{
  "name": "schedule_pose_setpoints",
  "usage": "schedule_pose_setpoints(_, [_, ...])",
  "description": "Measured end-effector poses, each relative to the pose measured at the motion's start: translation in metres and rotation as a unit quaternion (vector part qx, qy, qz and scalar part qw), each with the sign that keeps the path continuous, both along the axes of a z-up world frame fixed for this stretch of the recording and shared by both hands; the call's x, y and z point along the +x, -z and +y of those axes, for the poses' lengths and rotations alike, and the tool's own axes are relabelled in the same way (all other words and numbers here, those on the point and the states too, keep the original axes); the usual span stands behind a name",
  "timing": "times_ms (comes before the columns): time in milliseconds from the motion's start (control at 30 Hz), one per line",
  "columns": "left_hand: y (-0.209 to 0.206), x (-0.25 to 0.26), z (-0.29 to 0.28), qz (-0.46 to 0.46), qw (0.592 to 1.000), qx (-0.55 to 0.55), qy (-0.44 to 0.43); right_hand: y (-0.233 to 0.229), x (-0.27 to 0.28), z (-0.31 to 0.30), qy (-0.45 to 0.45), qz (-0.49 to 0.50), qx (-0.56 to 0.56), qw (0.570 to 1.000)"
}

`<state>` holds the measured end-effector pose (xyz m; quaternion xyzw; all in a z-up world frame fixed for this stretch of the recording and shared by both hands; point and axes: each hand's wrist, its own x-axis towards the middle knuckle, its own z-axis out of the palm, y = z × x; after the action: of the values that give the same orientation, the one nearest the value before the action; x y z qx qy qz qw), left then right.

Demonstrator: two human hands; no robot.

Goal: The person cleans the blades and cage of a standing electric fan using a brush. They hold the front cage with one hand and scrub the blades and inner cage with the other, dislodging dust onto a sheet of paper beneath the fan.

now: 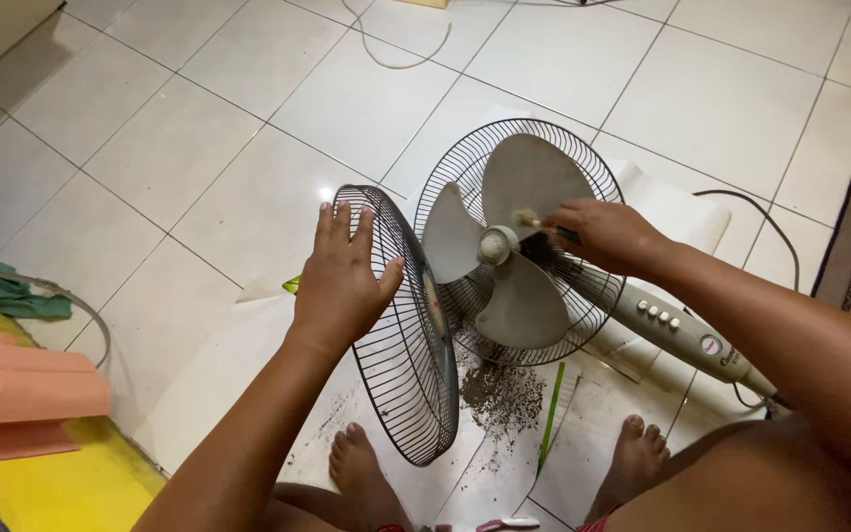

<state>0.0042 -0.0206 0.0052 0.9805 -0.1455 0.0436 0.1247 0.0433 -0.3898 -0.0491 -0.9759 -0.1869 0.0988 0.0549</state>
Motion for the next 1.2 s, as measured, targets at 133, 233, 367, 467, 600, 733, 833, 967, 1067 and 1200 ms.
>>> schedule_pose_setpoints(133, [0.001, 0.003, -0.009, -0.013, 1.0, 0.015, -0.002, 0.004, 0.008, 0.008, 0.022, 0.002, -0.009, 1.0])
schedule_pose_setpoints(233, [0.0, 0.005, -0.016, -0.002, 1.0, 0.018, -0.013, 0.007, 0.013, 0.013, 0.016, -0.009, -0.002, 1.0])
schedule_pose_setpoints(367, [0.0, 0.004, -0.02, 0.006, 1.0, 0.023, -0.019, 0.015, 0.021, 0.017, 0.018, 0.011, -0.013, 1.0])
schedule_pose_setpoints(467, [0.0, 0.005, -0.02, -0.011, 1.0, 0.024, -0.012, 0.022, 0.026, 0.021, -0.014, -0.006, 0.003, 1.0])
schedule_pose_setpoints(600, [-0.001, 0.004, -0.018, 0.004, 1.0, 0.02, -0.019, 0.025, 0.028, 0.029, 0.0, 0.048, -0.055, 0.997])
schedule_pose_setpoints(733, [-0.001, 0.006, -0.017, 0.018, 0.999, 0.027, -0.024, 0.015, 0.031, 0.028, 0.011, 0.081, -0.096, 0.992])
schedule_pose_setpoints(833, [0.002, 0.007, -0.014, 0.003, 1.0, 0.018, -0.015, 0.017, 0.035, 0.025, 0.014, 0.041, -0.047, 0.998])
schedule_pose_setpoints(967, [0.002, 0.008, -0.013, -0.005, 1.0, 0.018, -0.008, 0.028, 0.036, 0.022, -0.014, -0.001, 0.014, 1.0])
schedule_pose_setpoints(1067, [0.0, 0.008, -0.015, 0.007, 1.0, 0.01, -0.015, 0.024, 0.037, 0.022, -0.03, 0.035, -0.011, 0.999])
schedule_pose_setpoints(1200, [-0.001, 0.008, -0.015, -0.012, 1.0, 0.008, -0.006, 0.016, 0.037, 0.036, 0.006, 0.068, -0.068, 0.995])
